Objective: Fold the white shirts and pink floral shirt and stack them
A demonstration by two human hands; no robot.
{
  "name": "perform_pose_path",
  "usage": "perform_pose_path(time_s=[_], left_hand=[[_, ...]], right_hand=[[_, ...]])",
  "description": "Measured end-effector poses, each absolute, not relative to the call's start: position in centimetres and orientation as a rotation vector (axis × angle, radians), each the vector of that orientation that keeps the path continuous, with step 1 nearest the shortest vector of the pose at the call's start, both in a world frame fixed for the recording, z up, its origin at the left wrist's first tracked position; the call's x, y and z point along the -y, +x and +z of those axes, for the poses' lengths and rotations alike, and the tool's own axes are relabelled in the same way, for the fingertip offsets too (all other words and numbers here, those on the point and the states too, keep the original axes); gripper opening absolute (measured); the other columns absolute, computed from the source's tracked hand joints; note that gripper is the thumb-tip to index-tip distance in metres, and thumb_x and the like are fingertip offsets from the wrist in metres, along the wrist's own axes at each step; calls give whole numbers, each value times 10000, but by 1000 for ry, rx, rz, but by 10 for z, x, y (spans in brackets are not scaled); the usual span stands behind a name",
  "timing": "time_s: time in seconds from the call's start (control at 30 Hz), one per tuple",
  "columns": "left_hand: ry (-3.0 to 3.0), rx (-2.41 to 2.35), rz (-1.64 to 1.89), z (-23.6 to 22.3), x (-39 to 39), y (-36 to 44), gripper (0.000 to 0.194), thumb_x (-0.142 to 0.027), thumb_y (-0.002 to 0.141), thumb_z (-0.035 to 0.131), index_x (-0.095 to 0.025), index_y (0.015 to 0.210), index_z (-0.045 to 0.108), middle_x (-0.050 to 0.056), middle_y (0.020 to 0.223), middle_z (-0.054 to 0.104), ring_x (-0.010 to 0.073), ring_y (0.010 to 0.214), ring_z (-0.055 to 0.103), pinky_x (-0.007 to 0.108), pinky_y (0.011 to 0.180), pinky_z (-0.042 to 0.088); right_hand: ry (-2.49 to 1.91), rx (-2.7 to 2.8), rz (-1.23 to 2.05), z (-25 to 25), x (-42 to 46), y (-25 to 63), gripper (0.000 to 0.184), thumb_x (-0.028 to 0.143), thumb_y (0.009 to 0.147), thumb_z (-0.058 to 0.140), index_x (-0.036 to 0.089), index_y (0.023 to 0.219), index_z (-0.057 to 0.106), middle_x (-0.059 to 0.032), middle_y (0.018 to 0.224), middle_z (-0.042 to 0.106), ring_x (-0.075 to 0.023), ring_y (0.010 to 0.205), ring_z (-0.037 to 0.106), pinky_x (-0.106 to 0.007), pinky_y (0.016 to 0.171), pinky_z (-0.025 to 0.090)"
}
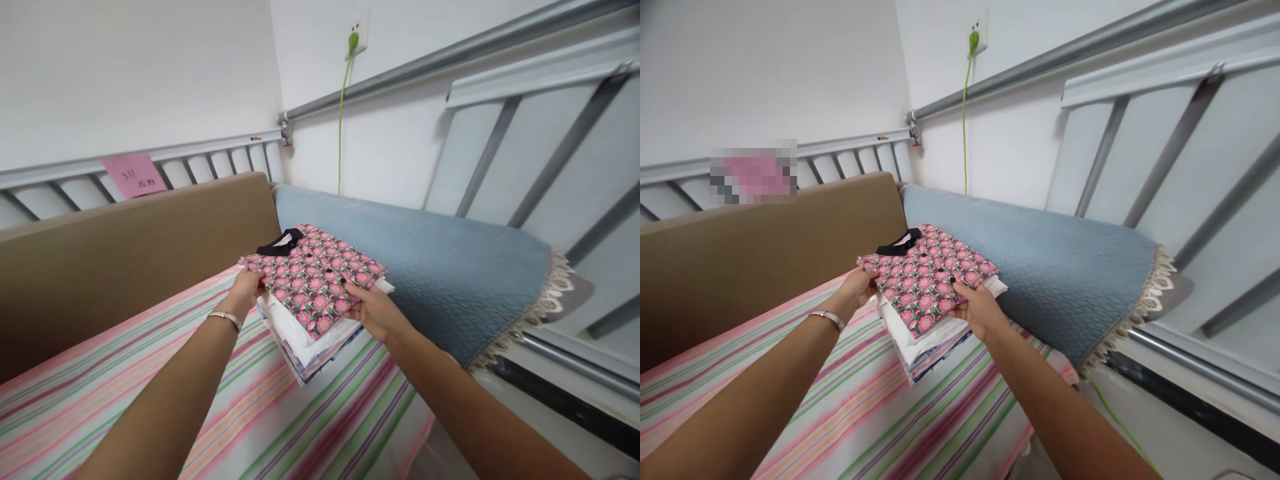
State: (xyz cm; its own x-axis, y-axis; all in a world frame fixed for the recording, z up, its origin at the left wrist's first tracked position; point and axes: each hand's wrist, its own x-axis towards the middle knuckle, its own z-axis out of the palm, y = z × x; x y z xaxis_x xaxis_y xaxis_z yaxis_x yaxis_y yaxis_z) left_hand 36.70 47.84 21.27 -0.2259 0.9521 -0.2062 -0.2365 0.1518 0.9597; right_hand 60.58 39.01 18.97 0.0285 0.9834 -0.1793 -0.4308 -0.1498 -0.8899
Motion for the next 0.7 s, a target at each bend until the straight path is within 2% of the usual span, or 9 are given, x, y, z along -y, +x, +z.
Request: perform_pose_path(time_s=[0.23,0.43,0.57,0.63,0.7], left_hand=[[813,-1350,1344,213,-467,371,193,11,694,558,-161,759,501,-34,550,516,79,438,483,219,505,447],[830,-1357,1347,227,-459,365,259,10,694,567,-131,909,544,11,618,574,108,481,543,281,566,490],[840,-1361,1400,225,-435,360,489,-48,701,603,-144,1159,461,58,755,622,152,588,613,324,620,513],[941,-1444,1429,208,-408,346,564,-126,686,652,-167,1208,444,95,882,634,177,680,636,338,652,520],[1217,-1641,1397,179,-367,318,547,-233,673,673,-179,1187,494,138,1044,619,223,827,640,373,717,524]], right_hand=[[-1045,711,1483,176,-382,605,161,191,794,579,213,917,479,28,652,650,-115,510,598,-226,480,498],[-1009,706,1525,185,-374,614,125,204,796,584,212,875,489,38,647,636,-112,502,589,-236,490,503],[-1009,677,1508,185,-370,611,131,168,784,587,217,848,484,37,660,642,-114,513,593,-245,515,509],[-1008,692,1511,185,-368,609,130,189,782,596,221,852,491,28,684,650,-116,537,601,-251,541,512],[-1055,769,1533,187,-361,612,122,253,787,601,220,849,501,10,701,658,-129,572,618,-264,565,512]])
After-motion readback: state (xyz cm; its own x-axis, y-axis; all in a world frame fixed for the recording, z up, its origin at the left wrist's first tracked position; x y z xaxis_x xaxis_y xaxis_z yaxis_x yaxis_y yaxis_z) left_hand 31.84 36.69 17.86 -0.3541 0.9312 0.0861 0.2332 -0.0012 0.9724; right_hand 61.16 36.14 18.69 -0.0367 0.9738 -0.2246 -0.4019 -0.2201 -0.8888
